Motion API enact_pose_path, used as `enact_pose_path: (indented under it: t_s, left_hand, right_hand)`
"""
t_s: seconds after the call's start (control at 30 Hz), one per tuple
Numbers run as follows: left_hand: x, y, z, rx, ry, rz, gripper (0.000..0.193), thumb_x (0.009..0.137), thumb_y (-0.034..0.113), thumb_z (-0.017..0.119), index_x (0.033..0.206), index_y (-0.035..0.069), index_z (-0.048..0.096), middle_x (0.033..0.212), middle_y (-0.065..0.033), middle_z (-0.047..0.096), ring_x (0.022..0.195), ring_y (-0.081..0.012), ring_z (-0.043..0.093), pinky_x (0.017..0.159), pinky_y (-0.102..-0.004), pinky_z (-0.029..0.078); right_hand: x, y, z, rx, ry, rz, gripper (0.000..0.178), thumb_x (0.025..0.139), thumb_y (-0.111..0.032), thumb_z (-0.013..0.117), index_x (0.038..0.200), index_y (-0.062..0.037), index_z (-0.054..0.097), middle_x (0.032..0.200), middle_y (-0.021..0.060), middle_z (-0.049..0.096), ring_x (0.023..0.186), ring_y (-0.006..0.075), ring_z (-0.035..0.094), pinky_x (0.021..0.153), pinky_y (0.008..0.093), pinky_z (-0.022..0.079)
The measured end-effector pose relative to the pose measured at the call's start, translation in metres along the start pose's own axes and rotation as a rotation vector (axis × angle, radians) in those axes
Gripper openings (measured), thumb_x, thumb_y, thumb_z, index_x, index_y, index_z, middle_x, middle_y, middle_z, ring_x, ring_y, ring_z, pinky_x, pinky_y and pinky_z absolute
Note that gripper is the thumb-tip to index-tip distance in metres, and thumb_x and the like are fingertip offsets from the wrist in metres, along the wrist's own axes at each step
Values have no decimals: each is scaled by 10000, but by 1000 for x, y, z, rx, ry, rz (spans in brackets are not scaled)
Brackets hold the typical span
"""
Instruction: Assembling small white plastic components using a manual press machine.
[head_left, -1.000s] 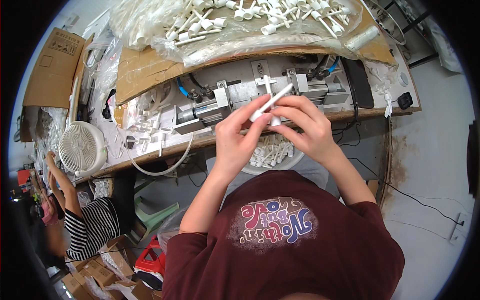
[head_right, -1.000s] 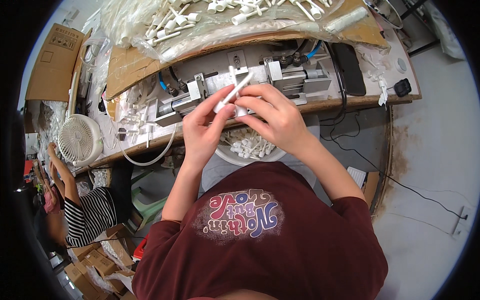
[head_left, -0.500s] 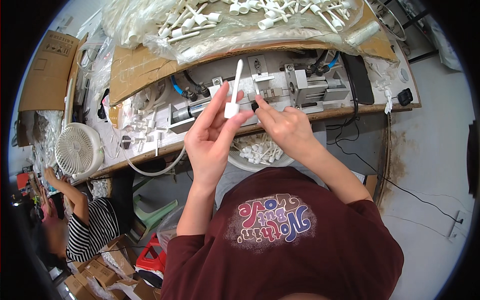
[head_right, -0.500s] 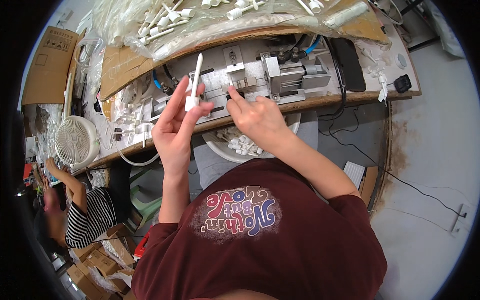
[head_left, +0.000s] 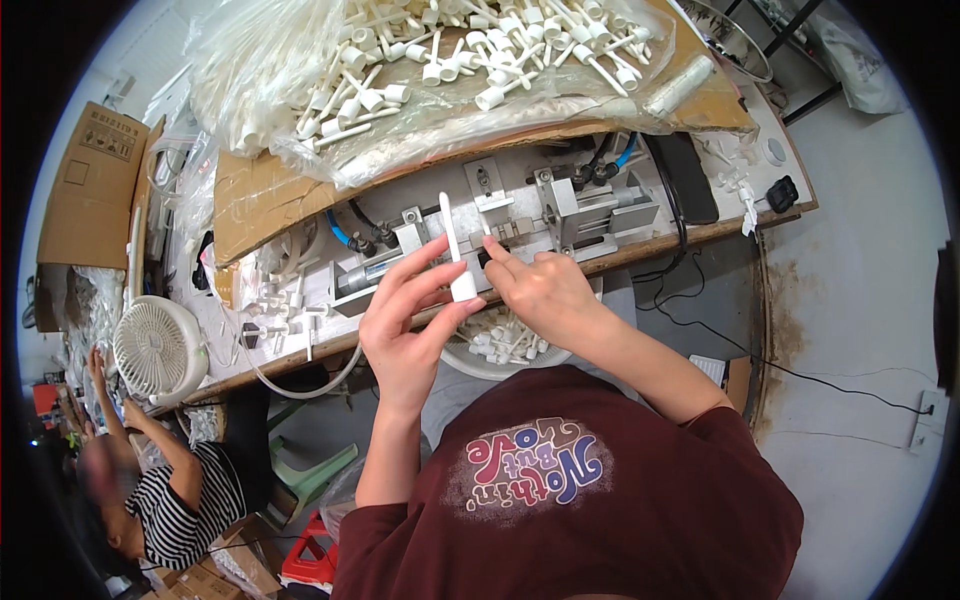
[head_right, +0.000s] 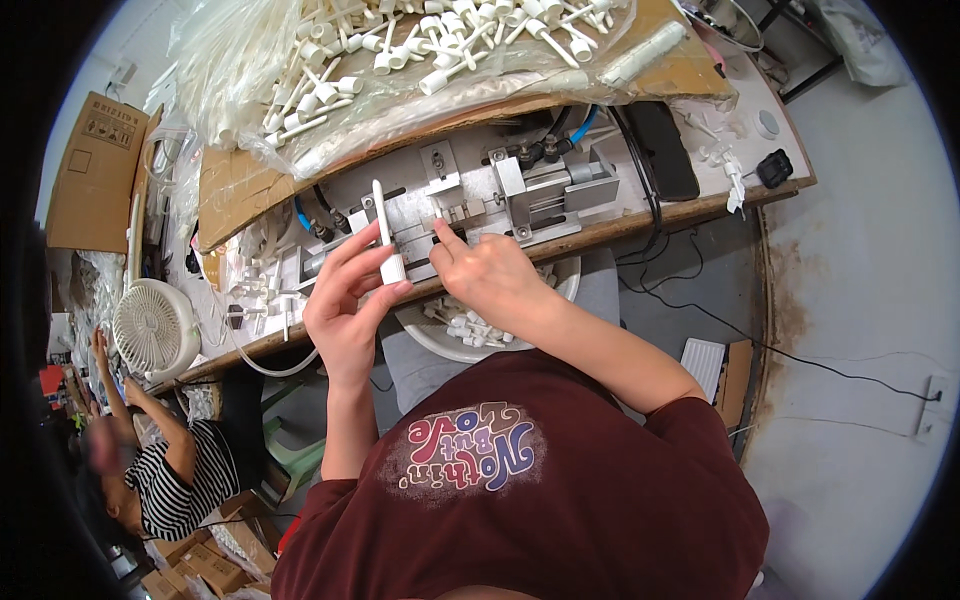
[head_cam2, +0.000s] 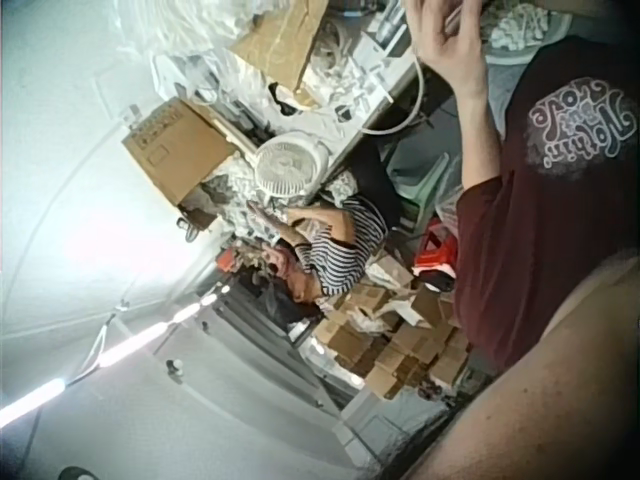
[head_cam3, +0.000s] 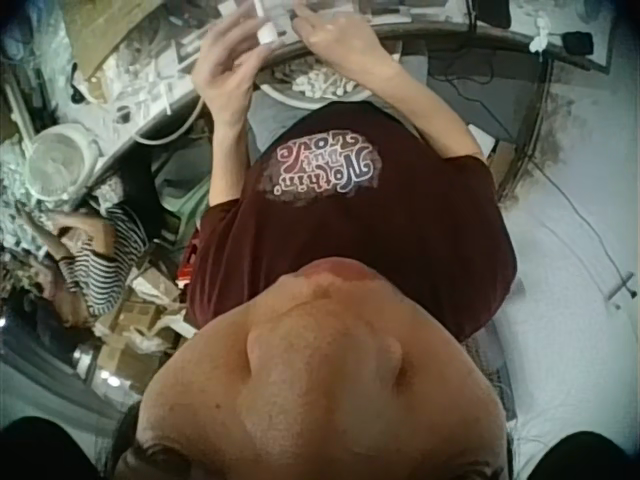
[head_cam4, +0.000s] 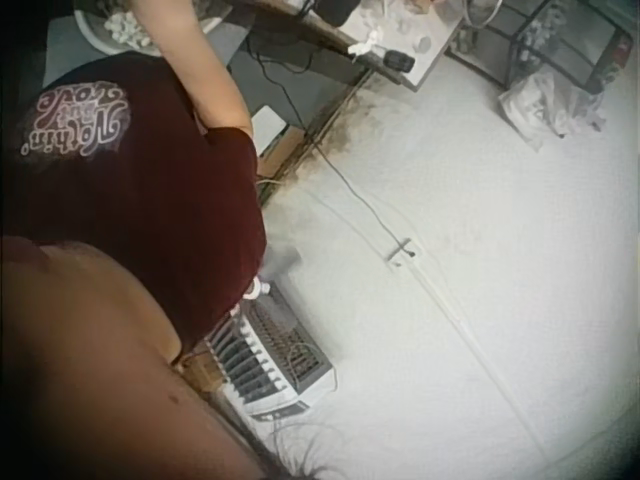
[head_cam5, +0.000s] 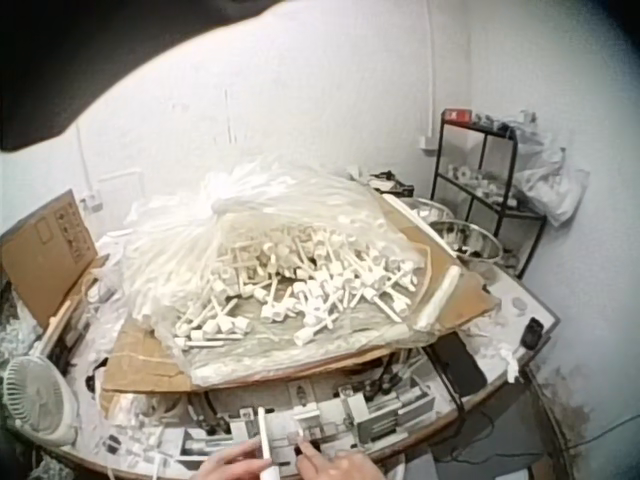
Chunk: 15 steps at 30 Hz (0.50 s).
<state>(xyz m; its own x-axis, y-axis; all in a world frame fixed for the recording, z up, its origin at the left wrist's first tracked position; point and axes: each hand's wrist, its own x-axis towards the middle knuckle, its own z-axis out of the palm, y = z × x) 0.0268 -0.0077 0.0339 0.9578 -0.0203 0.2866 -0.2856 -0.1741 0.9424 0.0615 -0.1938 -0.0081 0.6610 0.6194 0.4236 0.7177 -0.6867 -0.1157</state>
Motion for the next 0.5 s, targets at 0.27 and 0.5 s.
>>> enact_pose_path:
  t_s: [0.27, 0.5]
  left_hand:
    - [-12, -6, 3, 288, 47, 86, 373, 706, -38, 788, 1069, 33, 729, 1139, -105, 651, 977, -180, 638, 784, -286, 550]
    - [-17, -32, 17, 552, -13, 279, 354, 724, 1, 788, 1069, 29, 714, 1194, -114, 670, 940, -220, 687, 802, -299, 555]
  right_hand:
    - [-3, 5, 0, 100, 99, -50, 126, 721, -126, 647, 820, -53, 617, 1107, 150, 691, 658, 164, 636, 689, 290, 470]
    - [17, 36, -43, 277, 141, -33, 311, 746, -325, 801, 885, -74, 681, 1024, 74, 723, 823, 208, 667, 718, 332, 462]
